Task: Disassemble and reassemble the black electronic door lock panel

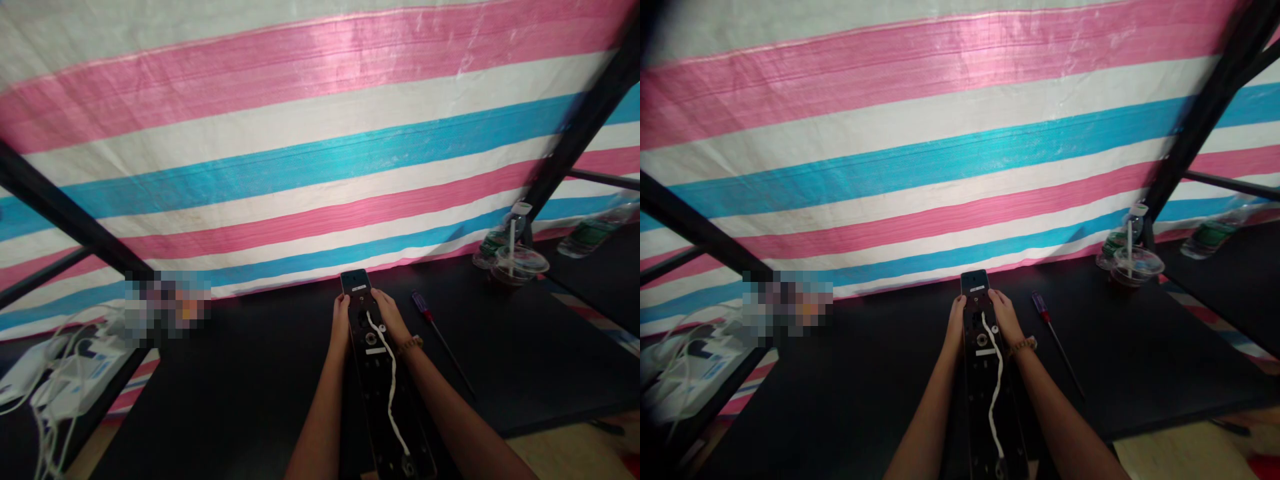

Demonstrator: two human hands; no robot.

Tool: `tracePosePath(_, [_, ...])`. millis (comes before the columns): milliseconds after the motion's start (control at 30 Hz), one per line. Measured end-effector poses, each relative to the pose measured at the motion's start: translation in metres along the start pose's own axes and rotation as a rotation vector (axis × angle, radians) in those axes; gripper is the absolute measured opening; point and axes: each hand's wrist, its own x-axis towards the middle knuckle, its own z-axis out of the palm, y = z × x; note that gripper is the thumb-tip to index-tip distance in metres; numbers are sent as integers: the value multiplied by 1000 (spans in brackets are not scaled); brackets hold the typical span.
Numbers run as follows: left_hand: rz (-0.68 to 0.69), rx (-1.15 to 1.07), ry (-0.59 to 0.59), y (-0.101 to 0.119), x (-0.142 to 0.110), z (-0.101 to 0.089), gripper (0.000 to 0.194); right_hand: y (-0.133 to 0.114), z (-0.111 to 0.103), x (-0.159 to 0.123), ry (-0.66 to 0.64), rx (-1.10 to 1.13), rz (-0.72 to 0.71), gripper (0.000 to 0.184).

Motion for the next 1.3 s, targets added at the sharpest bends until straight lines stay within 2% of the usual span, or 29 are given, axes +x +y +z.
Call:
tracePosePath(433, [15, 11, -30, 0, 1, -3, 53, 0, 1, 0, 32, 3, 30, 41])
tracePosePath(800, [79, 22, -61, -6, 3, -7, 51, 5, -2, 4, 38, -6, 6, 47])
tracePosePath(1100, [81, -16, -86, -2, 0, -5, 56, -1, 0, -2, -11, -2, -20, 45])
tracePosePath(1300, [71, -46, -101, 1, -5, -2, 56, -1, 0, -4, 3, 1, -5, 48])
